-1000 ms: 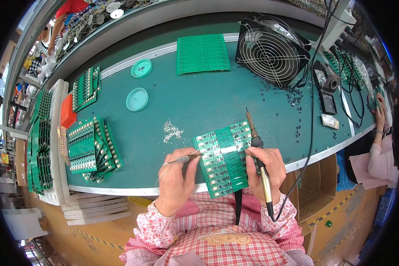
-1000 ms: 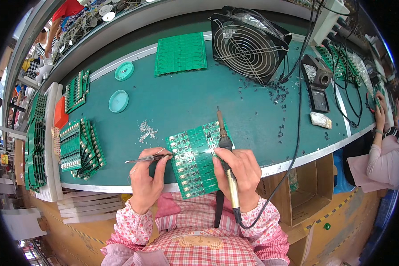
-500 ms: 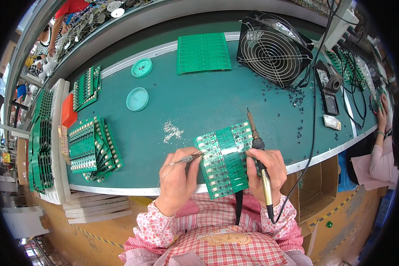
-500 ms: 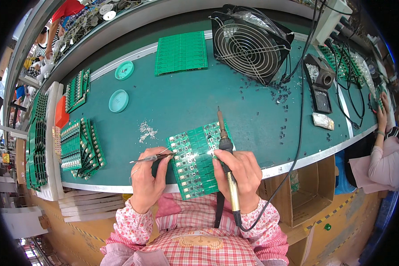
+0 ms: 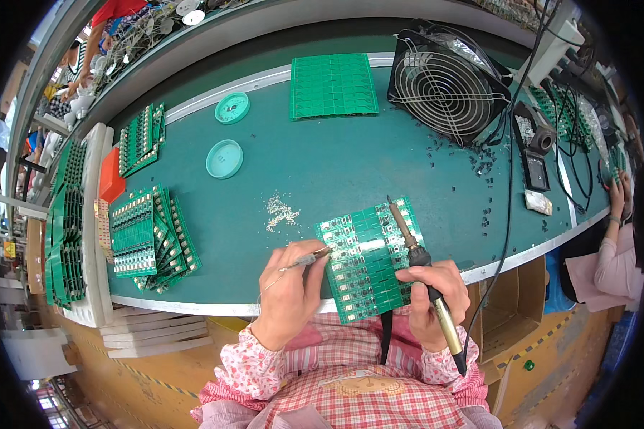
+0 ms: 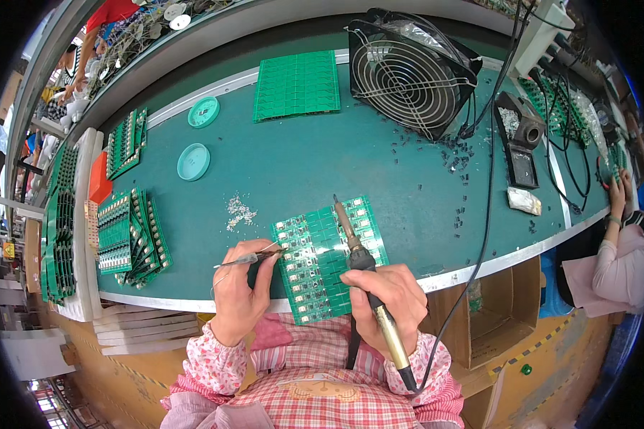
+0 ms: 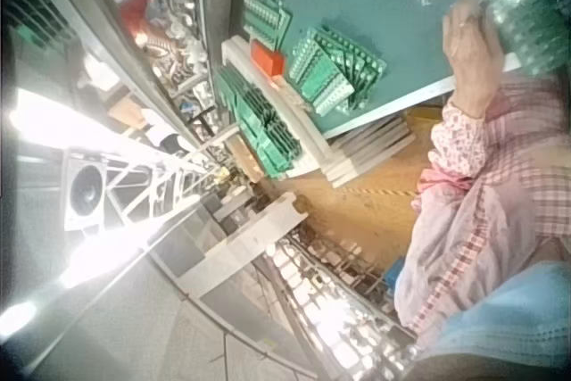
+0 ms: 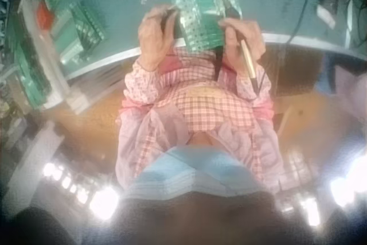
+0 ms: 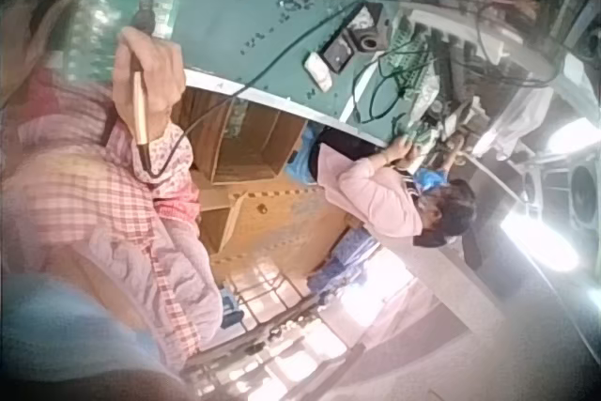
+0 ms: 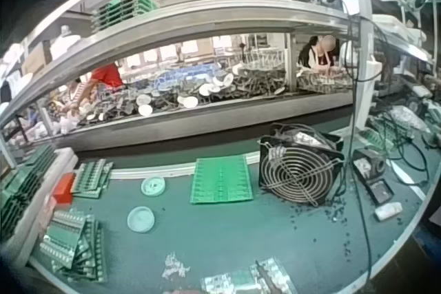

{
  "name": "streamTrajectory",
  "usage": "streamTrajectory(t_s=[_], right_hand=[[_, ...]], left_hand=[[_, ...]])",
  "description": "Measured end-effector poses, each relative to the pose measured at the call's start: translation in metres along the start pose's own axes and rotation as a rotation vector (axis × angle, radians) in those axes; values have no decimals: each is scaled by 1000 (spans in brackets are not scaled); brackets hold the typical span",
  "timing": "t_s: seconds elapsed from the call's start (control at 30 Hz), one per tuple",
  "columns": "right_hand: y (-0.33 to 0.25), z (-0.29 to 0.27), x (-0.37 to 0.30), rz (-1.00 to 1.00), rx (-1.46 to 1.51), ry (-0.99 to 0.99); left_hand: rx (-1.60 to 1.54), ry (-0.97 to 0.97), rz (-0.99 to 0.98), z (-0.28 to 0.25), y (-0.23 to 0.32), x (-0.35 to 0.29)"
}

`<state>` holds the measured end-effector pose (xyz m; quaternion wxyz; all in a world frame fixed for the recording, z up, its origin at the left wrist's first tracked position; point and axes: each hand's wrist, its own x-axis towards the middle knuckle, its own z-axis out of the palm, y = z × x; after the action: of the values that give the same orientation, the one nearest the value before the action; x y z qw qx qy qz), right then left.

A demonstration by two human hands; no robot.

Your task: The person solders electronic components onto a circuit board panel using a soldering iron and solder wire by hand.

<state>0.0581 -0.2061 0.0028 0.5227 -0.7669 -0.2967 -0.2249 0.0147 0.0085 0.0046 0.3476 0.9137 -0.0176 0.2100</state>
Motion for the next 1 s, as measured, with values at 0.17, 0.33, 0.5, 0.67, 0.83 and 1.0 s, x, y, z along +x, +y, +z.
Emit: streamTrajectory(t_s=[0.17,0.33,0.5,0.67,0.83,1.0], right_hand=[[-3,4,-3,33,112,26],[-9,6,-5,91,311,22],[-12,9,-5,74,415,-7],[-12,7,-3,66,409,-49],[-13,7,-3,73,406,-67],[-13,10,-2,58,427,-39]], left_hand=[[5,-2,5,-1,1,1],[7,-2,4,0,1,1],[12,7,10,0,0,1],[13,9,8,0,1,1],[14,3,6,0,1,1],[12,-6,-11,-1,3,2]])
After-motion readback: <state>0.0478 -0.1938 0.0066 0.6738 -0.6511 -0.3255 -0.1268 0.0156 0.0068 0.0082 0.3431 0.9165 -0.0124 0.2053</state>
